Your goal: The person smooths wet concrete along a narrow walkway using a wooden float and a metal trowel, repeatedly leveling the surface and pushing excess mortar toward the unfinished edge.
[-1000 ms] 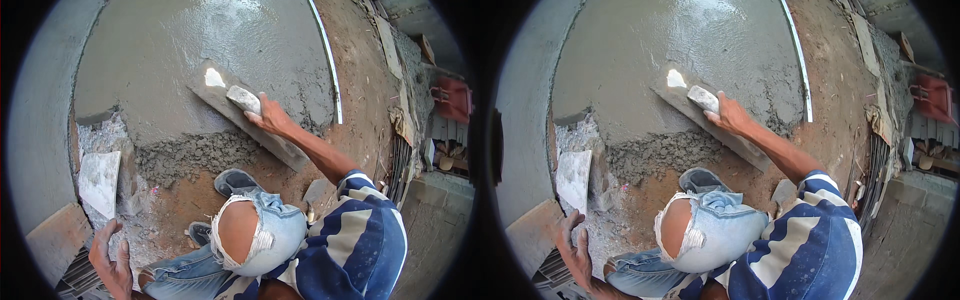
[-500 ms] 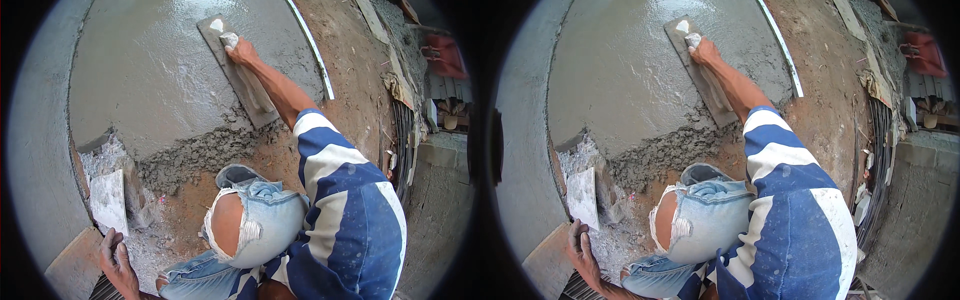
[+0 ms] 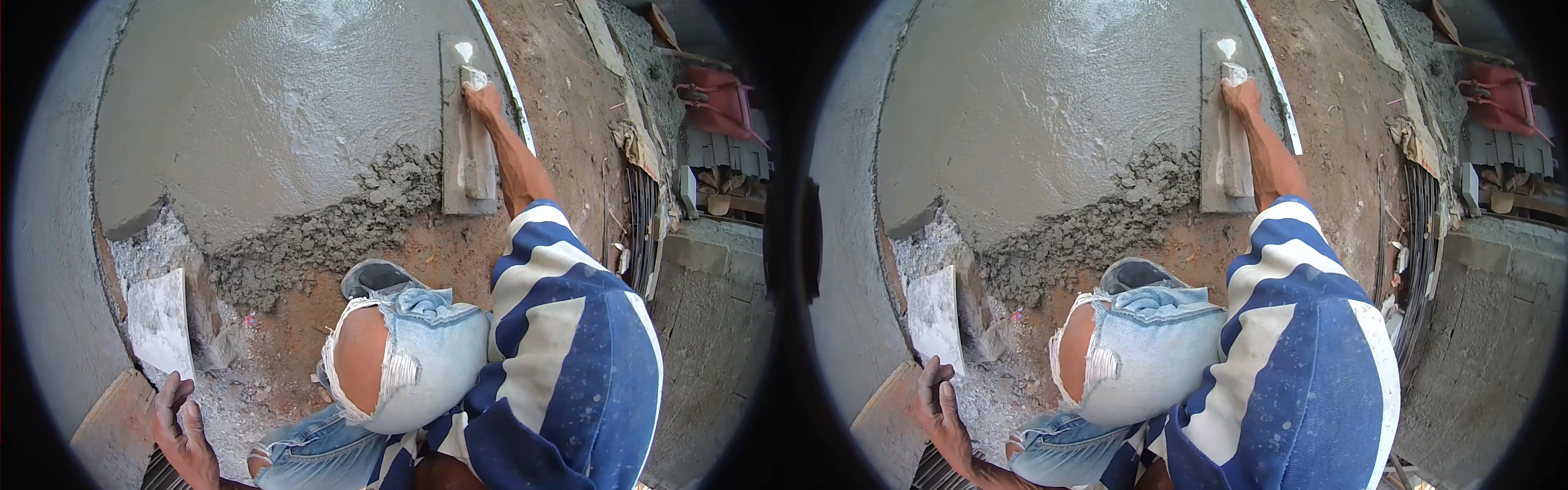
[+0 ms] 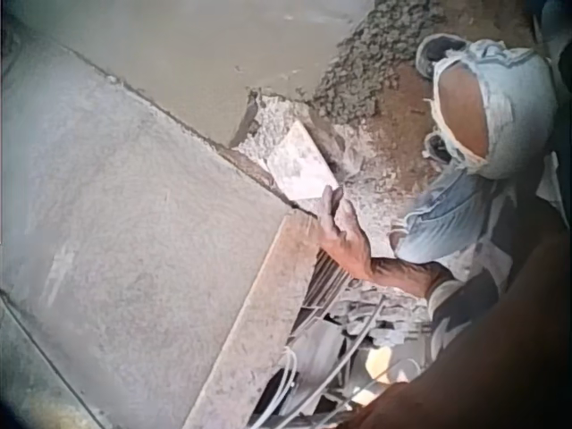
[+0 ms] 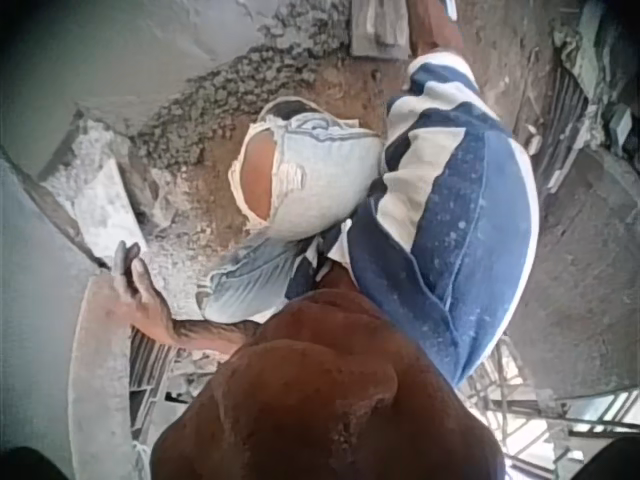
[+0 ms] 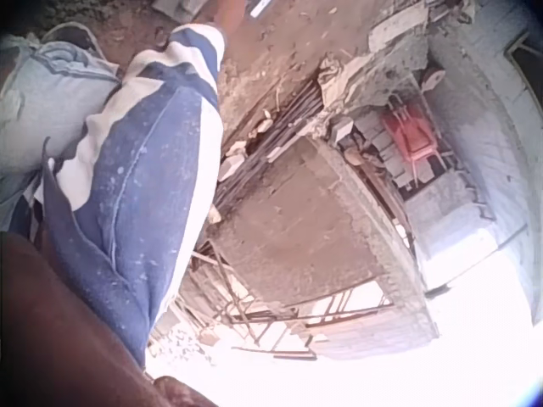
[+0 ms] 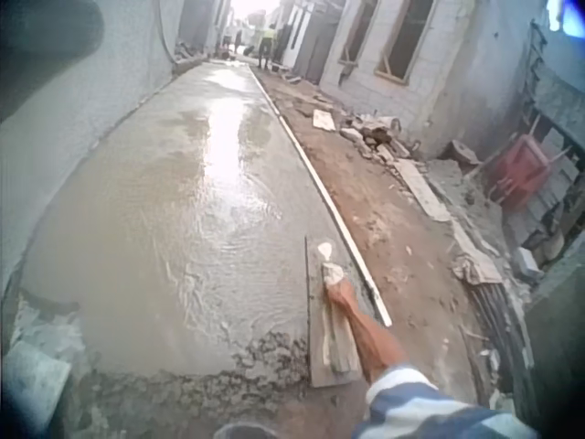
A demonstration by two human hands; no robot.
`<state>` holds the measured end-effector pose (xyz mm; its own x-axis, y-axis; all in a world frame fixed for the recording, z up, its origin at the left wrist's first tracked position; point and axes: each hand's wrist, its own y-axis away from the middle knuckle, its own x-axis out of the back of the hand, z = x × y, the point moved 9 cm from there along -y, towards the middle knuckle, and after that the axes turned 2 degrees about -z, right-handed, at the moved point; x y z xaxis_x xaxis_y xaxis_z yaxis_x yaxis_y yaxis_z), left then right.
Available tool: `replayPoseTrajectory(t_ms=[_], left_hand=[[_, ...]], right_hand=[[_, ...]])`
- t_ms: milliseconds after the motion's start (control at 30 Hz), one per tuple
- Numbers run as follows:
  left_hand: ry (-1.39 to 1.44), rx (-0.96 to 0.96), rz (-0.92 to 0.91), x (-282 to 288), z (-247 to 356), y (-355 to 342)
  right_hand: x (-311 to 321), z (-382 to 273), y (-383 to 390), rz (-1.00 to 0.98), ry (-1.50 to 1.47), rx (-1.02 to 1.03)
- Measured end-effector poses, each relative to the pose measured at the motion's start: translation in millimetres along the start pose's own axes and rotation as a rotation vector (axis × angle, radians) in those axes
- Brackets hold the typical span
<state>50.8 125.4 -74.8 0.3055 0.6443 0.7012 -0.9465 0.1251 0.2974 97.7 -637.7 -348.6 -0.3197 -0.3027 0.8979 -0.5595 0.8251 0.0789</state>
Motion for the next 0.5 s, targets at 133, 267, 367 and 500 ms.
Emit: replayPoseTrajectory(t_ms=[133, 267, 367, 500], left_hand=[[0.049, 0.015, -0.016, 5.6, -9.3, 8.1], [-0.028, -0.063, -0.127, -4.4, 17.2, 5.5], [-0.222, -0.161, -0.156, -5.3, 41.7, 3.5], [-0.061, 0.018, -0.105, -5.4, -2.1, 6.8]], right_hand=[[24.0, 66.6, 29.0, -0.008, 0.037, -0.010], [43.4, 120.2, 94.0, -0.152, -0.033, -0.040], [50.8, 131.1, 118.9, -0.080, -0.018, 0.105], [52.9, 108.8, 84.0, -0.128, -0.100, 0.050]])
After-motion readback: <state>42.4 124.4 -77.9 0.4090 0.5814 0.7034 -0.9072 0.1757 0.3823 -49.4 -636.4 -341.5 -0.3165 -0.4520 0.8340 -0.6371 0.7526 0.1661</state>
